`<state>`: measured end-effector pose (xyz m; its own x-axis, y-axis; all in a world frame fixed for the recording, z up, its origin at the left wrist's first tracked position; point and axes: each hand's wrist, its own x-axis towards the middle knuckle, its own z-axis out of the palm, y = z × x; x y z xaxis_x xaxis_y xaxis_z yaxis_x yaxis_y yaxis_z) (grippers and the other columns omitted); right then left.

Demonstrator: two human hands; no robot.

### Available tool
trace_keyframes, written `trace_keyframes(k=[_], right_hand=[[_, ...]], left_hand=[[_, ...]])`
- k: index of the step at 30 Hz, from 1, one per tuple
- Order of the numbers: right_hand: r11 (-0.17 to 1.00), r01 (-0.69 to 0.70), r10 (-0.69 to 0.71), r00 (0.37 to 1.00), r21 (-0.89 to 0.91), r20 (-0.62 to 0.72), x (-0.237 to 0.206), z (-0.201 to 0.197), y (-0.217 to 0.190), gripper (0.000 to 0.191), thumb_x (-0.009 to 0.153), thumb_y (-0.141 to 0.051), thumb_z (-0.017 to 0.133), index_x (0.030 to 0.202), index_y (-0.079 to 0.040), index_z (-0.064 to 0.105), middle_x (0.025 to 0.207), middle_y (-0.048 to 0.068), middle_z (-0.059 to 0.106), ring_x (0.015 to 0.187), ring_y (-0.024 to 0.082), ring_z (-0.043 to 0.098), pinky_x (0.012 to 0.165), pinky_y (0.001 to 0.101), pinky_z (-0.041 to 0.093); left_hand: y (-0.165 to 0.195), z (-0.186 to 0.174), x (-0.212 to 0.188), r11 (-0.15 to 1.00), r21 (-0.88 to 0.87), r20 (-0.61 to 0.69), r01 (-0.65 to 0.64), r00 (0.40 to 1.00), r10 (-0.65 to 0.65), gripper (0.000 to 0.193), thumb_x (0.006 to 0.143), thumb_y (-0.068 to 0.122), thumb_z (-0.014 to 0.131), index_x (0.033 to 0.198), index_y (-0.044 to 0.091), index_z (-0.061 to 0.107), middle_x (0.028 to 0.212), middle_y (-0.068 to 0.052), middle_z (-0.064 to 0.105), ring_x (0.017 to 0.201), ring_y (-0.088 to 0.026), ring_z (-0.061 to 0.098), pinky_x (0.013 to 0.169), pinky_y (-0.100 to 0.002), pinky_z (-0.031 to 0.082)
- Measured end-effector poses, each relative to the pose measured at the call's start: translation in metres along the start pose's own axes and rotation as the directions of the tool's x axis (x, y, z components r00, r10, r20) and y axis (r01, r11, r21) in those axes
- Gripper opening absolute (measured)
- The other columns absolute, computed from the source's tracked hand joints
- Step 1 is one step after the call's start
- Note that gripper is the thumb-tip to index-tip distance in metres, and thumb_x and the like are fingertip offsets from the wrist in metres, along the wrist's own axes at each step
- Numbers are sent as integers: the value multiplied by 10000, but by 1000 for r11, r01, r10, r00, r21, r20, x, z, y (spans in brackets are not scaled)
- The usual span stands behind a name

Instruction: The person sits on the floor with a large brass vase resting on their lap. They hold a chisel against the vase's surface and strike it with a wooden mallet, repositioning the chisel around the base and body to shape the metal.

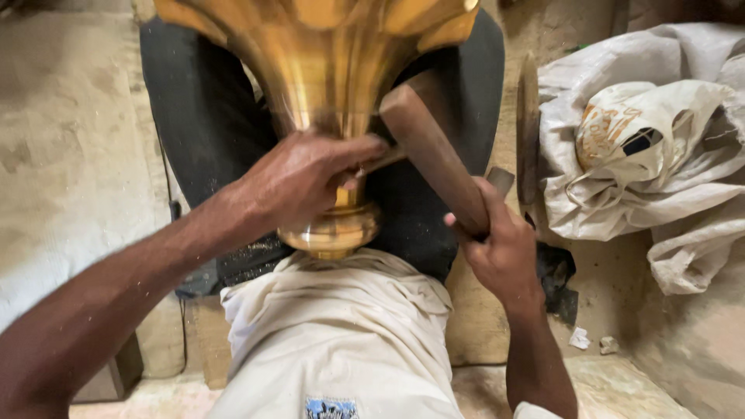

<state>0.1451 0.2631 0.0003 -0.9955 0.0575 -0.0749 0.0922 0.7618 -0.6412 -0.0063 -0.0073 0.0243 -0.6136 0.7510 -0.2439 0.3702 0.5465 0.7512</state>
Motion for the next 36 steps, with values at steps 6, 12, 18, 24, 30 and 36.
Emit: trace_keyframes(k=[6,12,18,24,30,36], right_hand=[[930,-368,365,927,13,85,-2,4,0,344,907,-192,852,1116,-28,633,829,202,655,688,254,613,616,355,483],[823,-159,230,971,546,-65,-1,6,-10,407,947,-175,823,1223,-49,551,908,103,638,748,121,598,631,283,504],[864,-274,323,945,421,-49,-4,6,-10,412,921,-144,878,1213,-69,596,867,160,630,736,209,582,681,347,521],[967,-21,54,991,255,-123,-5,8,-16,460,898,-180,844,1265,-61,594,939,132,703,826,139,638,718,311,539],[996,73,-69,995,52,-76,5,3,-25,487,907,-196,815,1333,-81,608,1046,168,757,942,209,761,753,353,608],[991,-111,118,989,73,-89,28,-3,-19,553,894,-225,872,1340,-74,581,935,156,753,806,223,754,695,370,594]], left_hand=[[-10,6,-4,1000,3,43,17,999,-17,617,820,-104,630,1387,128,556,998,-142,779,793,-230,782,657,-400,654],[-13,4,-9,995,-13,-15,-94,995,94,584,805,-126,627,1332,123,583,986,-134,786,846,-243,780,685,-400,658],[-21,6,-13,996,-44,-15,-77,997,77,561,836,-103,634,1346,124,579,1014,-146,780,803,-245,787,671,-392,663],[-32,5,-19,979,-62,-69,-195,979,190,538,828,-89,662,1325,104,593,1011,-152,779,824,-254,783,678,-389,666],[-33,11,-21,986,-162,-149,-48,988,24,458,925,0,688,1355,120,583,968,-139,777,744,-235,772,633,-387,667],[-18,20,-20,971,-227,-499,-78,865,-47,569,933,-59,696,1452,97,523,985,-163,751,851,-264,777,705,-377,678]])
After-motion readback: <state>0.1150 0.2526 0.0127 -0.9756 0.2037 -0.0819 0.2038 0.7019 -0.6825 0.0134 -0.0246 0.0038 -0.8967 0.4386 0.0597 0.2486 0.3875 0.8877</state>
